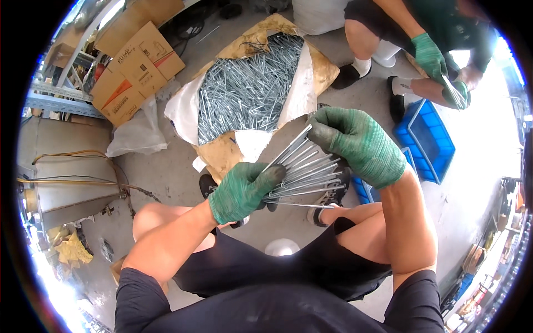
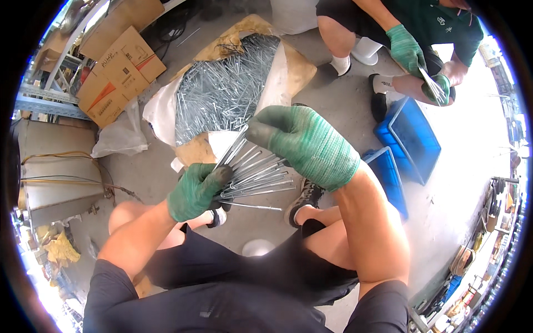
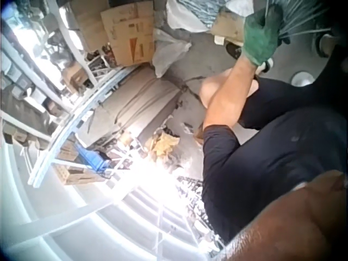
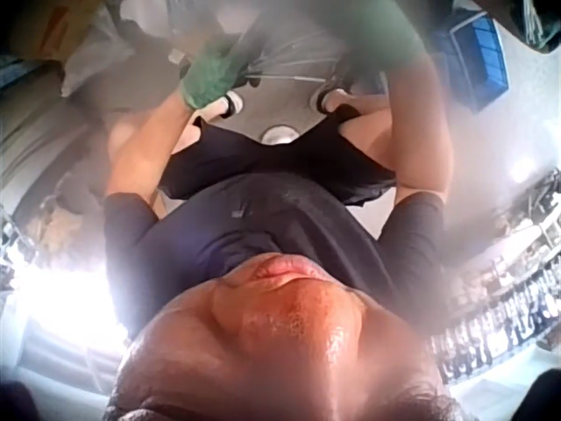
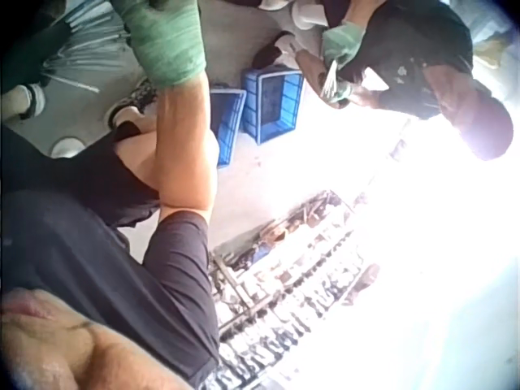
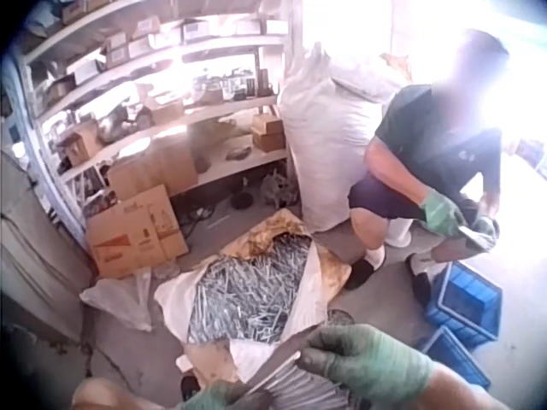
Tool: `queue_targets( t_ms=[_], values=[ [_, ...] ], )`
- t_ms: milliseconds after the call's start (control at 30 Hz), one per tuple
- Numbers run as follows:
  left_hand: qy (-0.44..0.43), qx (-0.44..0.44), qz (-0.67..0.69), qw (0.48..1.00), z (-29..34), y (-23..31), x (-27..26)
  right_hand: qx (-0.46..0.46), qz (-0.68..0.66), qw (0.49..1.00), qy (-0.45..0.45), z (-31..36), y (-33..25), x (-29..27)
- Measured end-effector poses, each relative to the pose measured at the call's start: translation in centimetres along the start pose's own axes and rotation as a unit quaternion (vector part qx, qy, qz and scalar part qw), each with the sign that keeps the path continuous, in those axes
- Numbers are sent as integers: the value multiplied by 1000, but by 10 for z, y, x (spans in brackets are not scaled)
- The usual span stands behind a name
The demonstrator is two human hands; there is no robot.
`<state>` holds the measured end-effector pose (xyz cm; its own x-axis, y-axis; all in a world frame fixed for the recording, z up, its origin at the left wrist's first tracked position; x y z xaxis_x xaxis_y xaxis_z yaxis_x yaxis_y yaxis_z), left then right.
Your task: The person picks up a bunch of long bolts from a large bag, sorts through them by hand, and places them into blue plastic bins.
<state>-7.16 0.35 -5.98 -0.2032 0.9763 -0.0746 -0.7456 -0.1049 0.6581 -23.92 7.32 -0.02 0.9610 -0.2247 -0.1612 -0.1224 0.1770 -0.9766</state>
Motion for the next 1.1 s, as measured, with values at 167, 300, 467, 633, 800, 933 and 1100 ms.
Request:
queue_targets(
  t_ms=[167,300,467,633,800,933,1100],
  values=[
    [-26,2,14,1000,0,-1,2,-14,-17,999,-28,-2,-3,2],
    [-53,8,21,998,0,-5,4,-9,-21,998,-53,0,2,4],
    [7,93,-1,996,7,6,5,-56,-64,996,-16,-2,-2,4],
    [-89,147,-48,984,-5,-3,13,-61,-50,997,-23,1,-8,3],
    [57,519,-224,823,33,10,16,-74,-59,995,-17,1,-12,0],
    [70,527,-243,811,34,9,17,-51,-71,996,-13,3,-14,2],
    [7,331,-178,926,5,-3,10,-65,-24,998,6,1,-13,5]
  ],
)
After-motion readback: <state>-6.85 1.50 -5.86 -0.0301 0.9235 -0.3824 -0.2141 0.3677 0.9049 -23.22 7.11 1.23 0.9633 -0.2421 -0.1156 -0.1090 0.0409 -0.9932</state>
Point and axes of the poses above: each hand's wrist, its own z-axis away from the middle knuckle, its own x-axis out of the palm, y = z × x, the point moved 9 cm from there along -z, towards the middle knuckle, and after that the axes turned 15 degrees about -x, right-handed, at the moved point
